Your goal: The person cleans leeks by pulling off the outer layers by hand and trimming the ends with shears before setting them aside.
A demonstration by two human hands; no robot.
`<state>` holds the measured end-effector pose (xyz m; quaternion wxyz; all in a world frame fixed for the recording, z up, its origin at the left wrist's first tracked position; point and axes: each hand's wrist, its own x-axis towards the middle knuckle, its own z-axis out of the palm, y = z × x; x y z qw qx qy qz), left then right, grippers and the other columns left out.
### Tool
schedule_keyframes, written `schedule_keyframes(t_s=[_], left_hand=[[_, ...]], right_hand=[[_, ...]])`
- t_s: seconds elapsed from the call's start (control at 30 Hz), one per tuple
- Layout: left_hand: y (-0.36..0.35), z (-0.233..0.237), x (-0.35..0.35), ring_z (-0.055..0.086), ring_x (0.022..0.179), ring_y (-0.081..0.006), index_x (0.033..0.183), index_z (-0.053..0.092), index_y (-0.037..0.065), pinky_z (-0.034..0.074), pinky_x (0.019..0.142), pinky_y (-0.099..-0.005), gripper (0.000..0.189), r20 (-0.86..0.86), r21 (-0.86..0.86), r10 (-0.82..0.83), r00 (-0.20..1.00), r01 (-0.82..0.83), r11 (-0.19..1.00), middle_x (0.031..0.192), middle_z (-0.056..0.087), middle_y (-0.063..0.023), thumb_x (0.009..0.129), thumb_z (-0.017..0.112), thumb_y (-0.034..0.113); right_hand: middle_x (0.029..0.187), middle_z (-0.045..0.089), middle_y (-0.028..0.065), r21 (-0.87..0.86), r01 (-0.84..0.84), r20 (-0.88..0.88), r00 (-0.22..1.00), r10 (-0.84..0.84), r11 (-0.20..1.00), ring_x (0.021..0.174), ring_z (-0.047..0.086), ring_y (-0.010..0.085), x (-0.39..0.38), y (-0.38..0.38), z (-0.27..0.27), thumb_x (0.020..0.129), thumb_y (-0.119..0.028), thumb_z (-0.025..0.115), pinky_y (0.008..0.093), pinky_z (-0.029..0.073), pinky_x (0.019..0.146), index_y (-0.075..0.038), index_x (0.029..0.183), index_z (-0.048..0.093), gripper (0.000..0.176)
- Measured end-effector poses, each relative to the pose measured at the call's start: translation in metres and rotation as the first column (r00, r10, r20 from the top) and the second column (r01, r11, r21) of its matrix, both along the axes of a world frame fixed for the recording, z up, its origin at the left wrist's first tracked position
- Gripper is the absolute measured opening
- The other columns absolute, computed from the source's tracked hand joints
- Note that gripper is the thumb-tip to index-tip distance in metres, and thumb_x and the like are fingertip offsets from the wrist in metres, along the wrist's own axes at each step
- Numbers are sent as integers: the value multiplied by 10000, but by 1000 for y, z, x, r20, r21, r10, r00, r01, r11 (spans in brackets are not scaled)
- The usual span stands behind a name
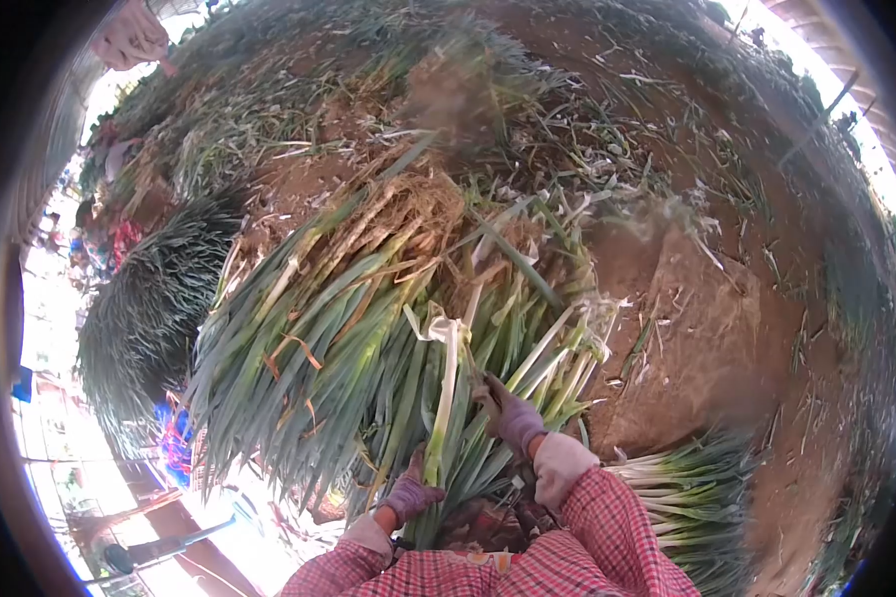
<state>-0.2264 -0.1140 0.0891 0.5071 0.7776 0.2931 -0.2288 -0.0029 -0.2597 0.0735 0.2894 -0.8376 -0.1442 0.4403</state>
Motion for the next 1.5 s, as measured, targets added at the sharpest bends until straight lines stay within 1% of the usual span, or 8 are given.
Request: schedule_keyframes(t_s=[0.13, 0.27, 0.4, 0.6, 0.77, 1.03, 1.13, 1.5], left_hand=[[6, 13, 4, 465, 1246, -380, 1490, 56, 108, 385, 1022, -384, 1118, -66, -25, -12, 998, 11, 1000, 1372, 430, -259, 646, 784, 188], [9, 16, 4, 551, 1121, -412, 1499, 42, 195, 440, 948, -419, 1134, -206, 44, -121, 971, 133, 990, 1269, 530, -248, 631, 768, 270], [4, 50, 3, 571, 1090, -403, 1499, 56, 211, 455, 908, -440, 1048, -232, 141, -136, 963, 172, 975, 1233, 554, -253, 681, 707, 284], [-11, 32, 30, 590, 1069, -363, 1497, 138, 183, 472, 875, -427, 860, 116, 345, -332, 936, 276, 897, 1175, 584, -239, 766, 590, 184], [-29, -75, 118, 511, 1217, -332, 1487, 115, 347, 427, 989, -438, 651, -368, 66, -254, 894, 298, 952, 1401, 434, -158, 927, 393, 163], [7, -70, 120, 570, 1098, -346, 1309, 484, 88, 458, 942, -414, 528, 246, 497, -493, 835, 327, 804, 1335, 472, -210, 831, 545, 304], [111, -75, 142, 438, 1251, -340, 1298, 476, 42, 376, 1021, -453, 502, -179, 584, -34, 983, 135, 801, 1410, 357, -216, 844, 518, 250], [153, -100, 158, 377, 1291, -330, 1442, 277, 106, 313, 1054, -501, 792, 32, 818, 53, 998, -56, 573, 1421, 343, -148, 765, 644, 291]], right_hand=[[896, 640, 190, 28, -142, 193, 972, 134, 990, 792, 647, 310, -10, 7, 3, 864, -357, 588, 378, 501, 649, -241, 1413, 369, 602], [934, 645, 180, 331, 19, 145, 987, -71, 943, 790, 649, 284, 16, 11, -24, 818, -220, 633, 366, 505, 644, -251, 1413, 371, 651], [1178, 604, 168, -52, -303, 43, 951, 305, 952, 1045, 603, 241, -2, 8, 53, 683, -29, 696, 370, 522, 802, -216, 1472, 243, 929], [1450, 373, 63, 448, 376, -60, 918, -392, 811, 1228, 448, 222, 56, -97, 39, 828, -122, 611, 307, 507, 858, -162, 1486, 230, 762], [1298, 535, 161, -82, -161, 193, 966, 174, 983, 1093, 584, 228, -3, -92, 103, 839, -102, 636, 341, 485, 897, -123, 1459, 275, 718], [1289, 519, 211, 73, 15, -14, 1000, -14, 997, 1192, 515, 274, -67, -109, 60, 803, -174, 688, 323, 408, 975, -40, 1446, 257, 786], [1279, 528, 210, -37, -26, -11, 1000, 25, 999, 1178, 523, 293, -64, -74, 110, 693, -153, 757, 357, 396, 992, -46, 1452, 245, 922], [1294, 543, 175, 23, -124, -76, 989, 126, 992, 1168, 550, 313, -62, -49, 85, 591, -186, 823, 369, 445, 957, -191, 1480, 214, 1077]])
